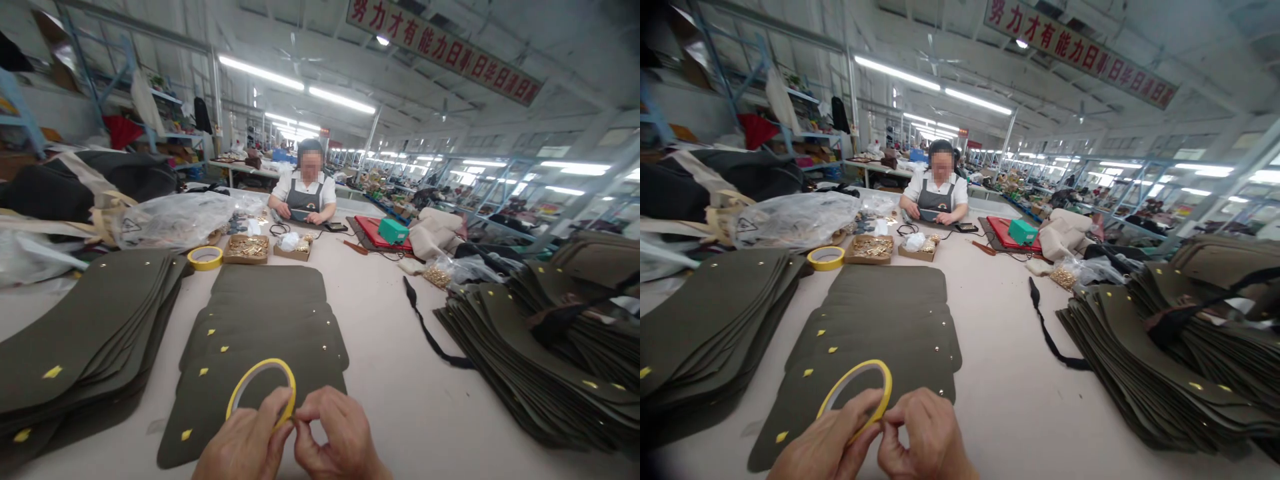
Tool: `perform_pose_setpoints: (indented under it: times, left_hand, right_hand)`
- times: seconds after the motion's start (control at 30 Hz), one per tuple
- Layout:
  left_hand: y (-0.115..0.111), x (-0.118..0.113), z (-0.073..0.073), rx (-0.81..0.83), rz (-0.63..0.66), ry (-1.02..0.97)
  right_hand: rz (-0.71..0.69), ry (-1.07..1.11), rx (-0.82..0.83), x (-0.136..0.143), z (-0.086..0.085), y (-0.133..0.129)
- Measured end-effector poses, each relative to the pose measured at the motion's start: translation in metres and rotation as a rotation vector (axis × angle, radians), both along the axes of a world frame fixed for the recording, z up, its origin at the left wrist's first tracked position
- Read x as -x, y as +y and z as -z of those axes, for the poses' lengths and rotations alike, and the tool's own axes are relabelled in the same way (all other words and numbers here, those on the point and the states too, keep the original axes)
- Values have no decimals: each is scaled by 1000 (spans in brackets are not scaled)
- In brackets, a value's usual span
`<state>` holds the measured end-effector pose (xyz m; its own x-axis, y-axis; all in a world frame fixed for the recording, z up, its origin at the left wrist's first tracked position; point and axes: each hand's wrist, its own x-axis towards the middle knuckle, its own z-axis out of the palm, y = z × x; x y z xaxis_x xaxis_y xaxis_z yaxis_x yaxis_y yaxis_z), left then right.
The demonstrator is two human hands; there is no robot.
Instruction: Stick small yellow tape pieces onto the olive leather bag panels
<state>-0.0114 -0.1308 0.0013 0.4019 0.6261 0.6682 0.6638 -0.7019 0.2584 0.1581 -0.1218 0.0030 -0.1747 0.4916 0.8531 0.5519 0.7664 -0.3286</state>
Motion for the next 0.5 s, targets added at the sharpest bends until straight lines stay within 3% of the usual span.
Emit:
perform_pose_setpoints:
  times: [0.13,0.23,0.3,0.43,0.5]
  left_hand:
    - [13,-8,0,19,83,38]
    - [20,-16,-4,69,68,79]
    - [25,-24,-8,44,56,98]
    - [28,-43,-16,-66,83,72]
    - [26,-50,-16,-92,127,54]
  right_hand:
    - [30,-26,-22,-10,-4,7]
    - [61,10,74,-15,-6,6]
    - [103,99,280,-17,-7,6]
    - [103,437,879,-26,-4,14]
    - [116,601,1031,-40,1,23]
